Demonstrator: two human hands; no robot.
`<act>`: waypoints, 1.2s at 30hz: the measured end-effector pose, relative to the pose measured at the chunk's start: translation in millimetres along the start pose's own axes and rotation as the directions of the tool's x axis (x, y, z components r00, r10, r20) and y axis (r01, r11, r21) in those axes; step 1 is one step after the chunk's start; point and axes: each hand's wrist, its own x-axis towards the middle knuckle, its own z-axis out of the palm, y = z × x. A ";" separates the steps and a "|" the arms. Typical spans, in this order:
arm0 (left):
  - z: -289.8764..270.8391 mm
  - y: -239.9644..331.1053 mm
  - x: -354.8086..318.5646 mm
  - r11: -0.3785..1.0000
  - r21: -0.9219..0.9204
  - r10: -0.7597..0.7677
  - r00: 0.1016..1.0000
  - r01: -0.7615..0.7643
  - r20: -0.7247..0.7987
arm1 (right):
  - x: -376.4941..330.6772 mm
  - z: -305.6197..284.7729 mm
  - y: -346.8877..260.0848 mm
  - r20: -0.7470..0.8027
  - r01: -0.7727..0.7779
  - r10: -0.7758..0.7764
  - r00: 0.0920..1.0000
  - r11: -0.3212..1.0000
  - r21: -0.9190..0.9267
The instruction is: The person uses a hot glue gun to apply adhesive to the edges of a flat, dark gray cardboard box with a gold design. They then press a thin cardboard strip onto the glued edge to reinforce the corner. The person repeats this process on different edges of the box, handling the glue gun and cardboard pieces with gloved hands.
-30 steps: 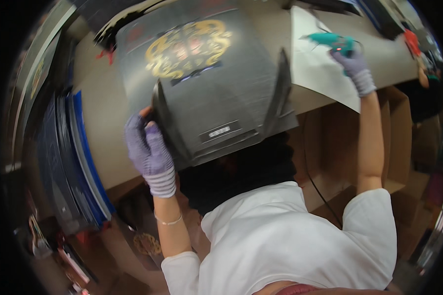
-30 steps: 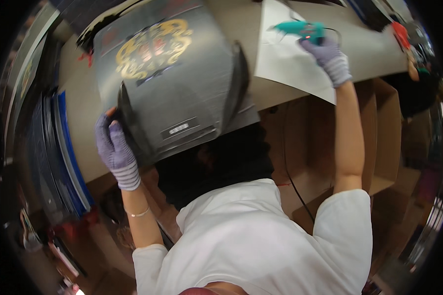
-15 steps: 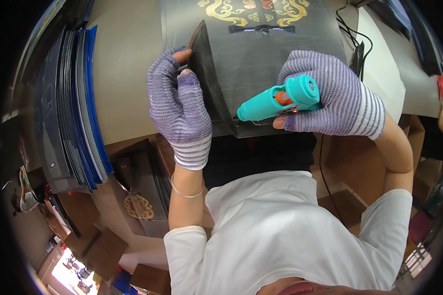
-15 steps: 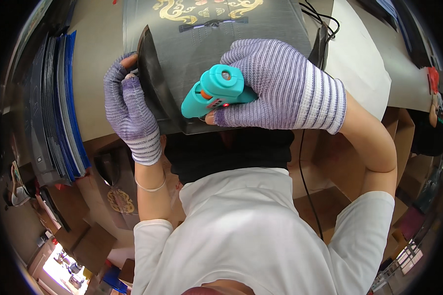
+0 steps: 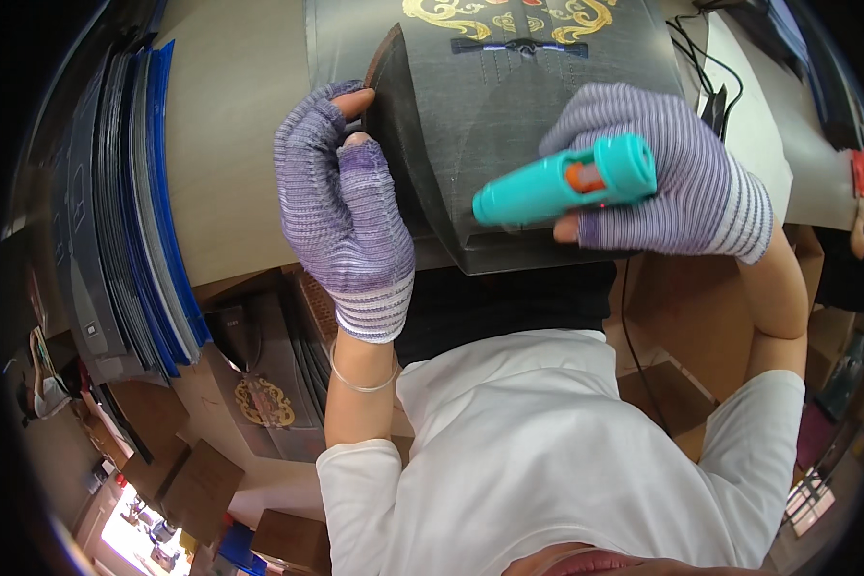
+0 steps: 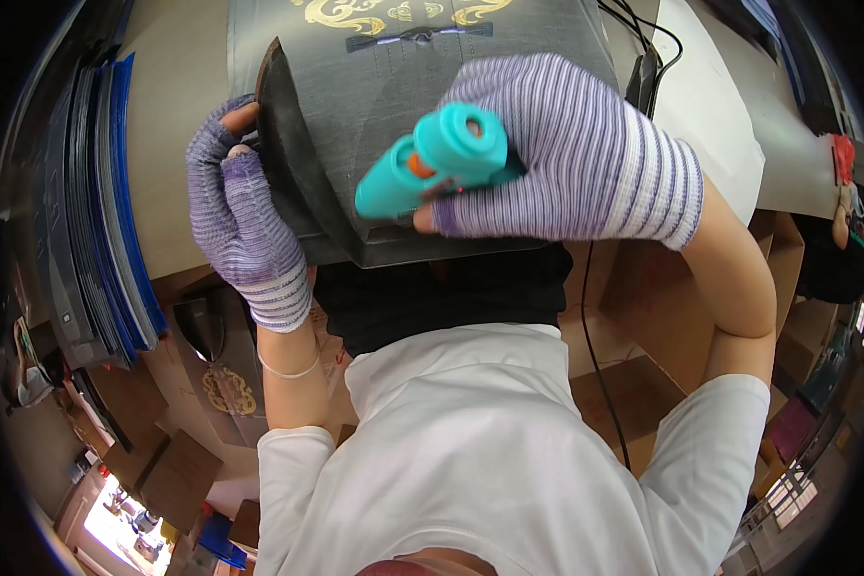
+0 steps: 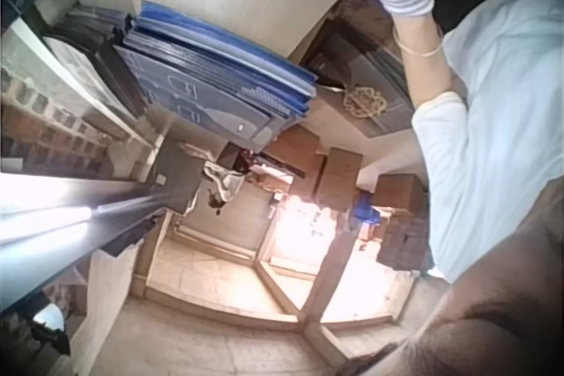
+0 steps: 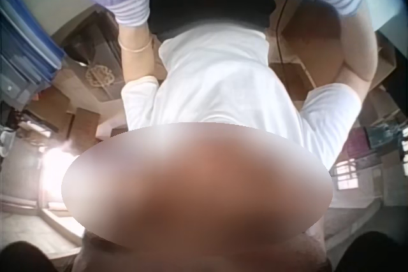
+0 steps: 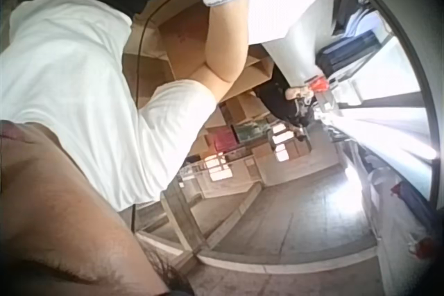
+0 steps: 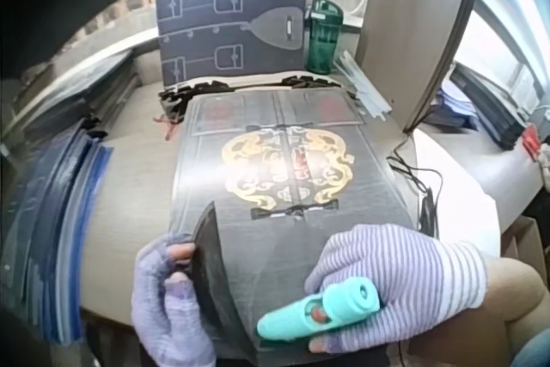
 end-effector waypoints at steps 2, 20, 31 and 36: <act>1.5 0.2 0.4 1.000 -0.018 0.002 1.000 -0.002 -0.003 | 2.5 2.9 -3.2 0.019 0.098 -0.097 0.995 0.994 -0.055; -1.0 6.2 -2.5 0.989 0.141 0.045 0.999 -0.044 0.001 | -7.9 16.7 -7.1 -0.041 0.050 -0.062 0.997 0.971 -0.233; 29.8 81.4 -27.8 0.999 0.041 -0.003 0.981 -0.005 0.193 | -10.2 -9.5 4.2 -0.673 0.144 -0.209 0.710 0.978 -0.151; 79.0 73.8 -29.7 0.527 -0.609 -0.297 0.800 0.593 0.522 | -5.0 -6.3 -9.1 -0.718 0.219 -0.127 0.684 0.975 0.036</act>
